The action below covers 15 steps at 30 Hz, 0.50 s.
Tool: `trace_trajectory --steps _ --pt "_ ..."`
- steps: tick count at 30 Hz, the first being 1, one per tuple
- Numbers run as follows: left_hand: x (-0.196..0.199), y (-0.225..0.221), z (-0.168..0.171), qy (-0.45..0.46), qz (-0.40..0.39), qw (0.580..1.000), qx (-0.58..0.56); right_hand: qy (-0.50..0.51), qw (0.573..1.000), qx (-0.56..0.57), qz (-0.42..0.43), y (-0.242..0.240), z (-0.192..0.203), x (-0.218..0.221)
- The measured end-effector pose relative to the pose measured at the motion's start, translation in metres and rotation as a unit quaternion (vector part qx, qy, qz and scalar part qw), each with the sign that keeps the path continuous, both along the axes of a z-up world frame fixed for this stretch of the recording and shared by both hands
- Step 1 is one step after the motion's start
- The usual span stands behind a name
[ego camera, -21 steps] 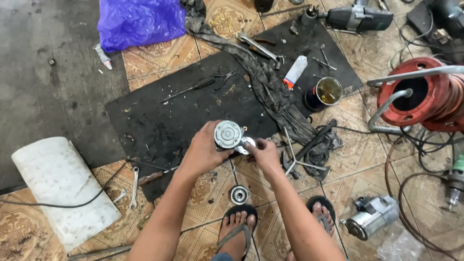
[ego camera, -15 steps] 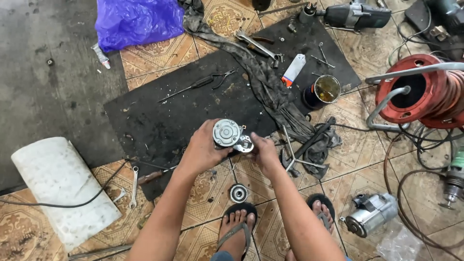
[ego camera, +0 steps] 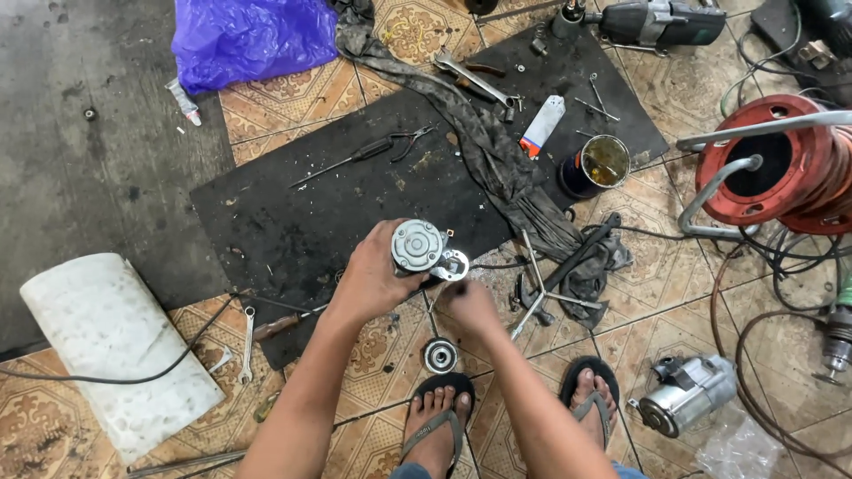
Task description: Assembling the internal components and housing of a small electric motor on a workshop floor.
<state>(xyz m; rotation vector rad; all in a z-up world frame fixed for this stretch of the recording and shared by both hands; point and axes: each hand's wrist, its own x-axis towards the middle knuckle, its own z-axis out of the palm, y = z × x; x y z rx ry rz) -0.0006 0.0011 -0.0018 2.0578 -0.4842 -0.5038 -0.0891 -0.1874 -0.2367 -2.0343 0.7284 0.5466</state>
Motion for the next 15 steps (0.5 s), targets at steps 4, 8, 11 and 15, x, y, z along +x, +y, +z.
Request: trace_trajectory --steps 4,8,11,15 --pt "-0.001 -0.001 0.0 -0.005 0.003 1.0 0.0 0.006 0.994 -0.064 0.087 0.035 0.05 -0.005" --pt "0.001 -0.002 0.0 -0.001 0.01 1.0 0.008 -0.019 0.987 -0.112 0.112 0.04 0.029 -0.002" --pt "0.001 0.0 0.0 0.002 0.007 1.0 0.008 -0.036 0.991 -0.097 0.08 0.021 0.054 0.012" --pt "0.006 0.0 -0.007 -0.01 -0.004 0.999 0.034 -0.074 0.989 -0.118 0.043 -0.032 0.056 0.038"
